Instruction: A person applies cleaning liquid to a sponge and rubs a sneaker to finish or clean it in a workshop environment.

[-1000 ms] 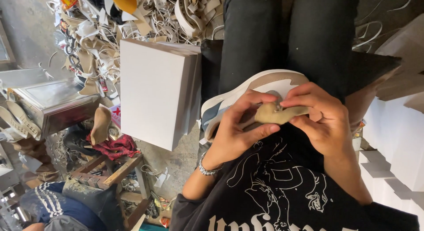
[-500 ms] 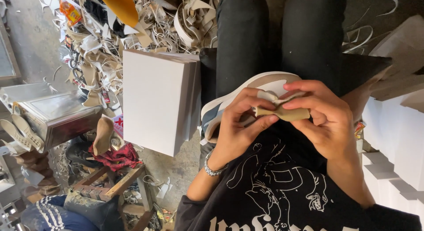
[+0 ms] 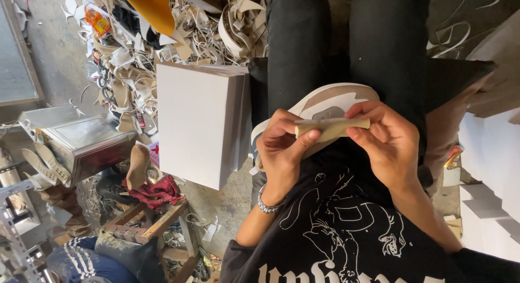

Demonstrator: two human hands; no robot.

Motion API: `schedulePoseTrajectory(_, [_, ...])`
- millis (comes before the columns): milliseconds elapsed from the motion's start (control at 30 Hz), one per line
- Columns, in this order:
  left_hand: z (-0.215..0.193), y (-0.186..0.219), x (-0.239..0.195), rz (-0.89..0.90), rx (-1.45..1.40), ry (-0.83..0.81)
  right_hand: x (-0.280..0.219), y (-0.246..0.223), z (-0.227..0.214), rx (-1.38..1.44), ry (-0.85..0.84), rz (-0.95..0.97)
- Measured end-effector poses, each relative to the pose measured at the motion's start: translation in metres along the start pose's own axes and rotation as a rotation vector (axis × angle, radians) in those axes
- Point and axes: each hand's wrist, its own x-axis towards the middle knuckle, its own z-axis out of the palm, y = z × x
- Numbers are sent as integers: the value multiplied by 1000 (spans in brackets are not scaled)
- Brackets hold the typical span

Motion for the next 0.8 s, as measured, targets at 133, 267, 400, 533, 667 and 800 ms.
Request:
schedulePoseTrajectory(133, [0, 0, 2, 24, -96, 56, 6, 0, 11, 174, 47, 56])
schedulePoseTrajectory(267, [-1, -1, -1, -72, -207, 62, 6, 12, 8, 322, 8, 137])
schedulePoseTrajectory(400, [-8, -10, -4, -223, -449, -84, 4, 23, 0, 460, -160, 177])
schedulePoseTrajectory(533, [-6, -6, -2, -289, -415, -182, 0, 34, 2, 525, -199, 186])
schedulePoseTrajectory(667, [-6, -7, 0, -297, -413, -216, 2, 25, 11, 466, -176, 142])
schedulePoseTrajectory(800, [-12, -23, -4, -330, -434, -256, 12, 11, 18, 428, -346, -1])
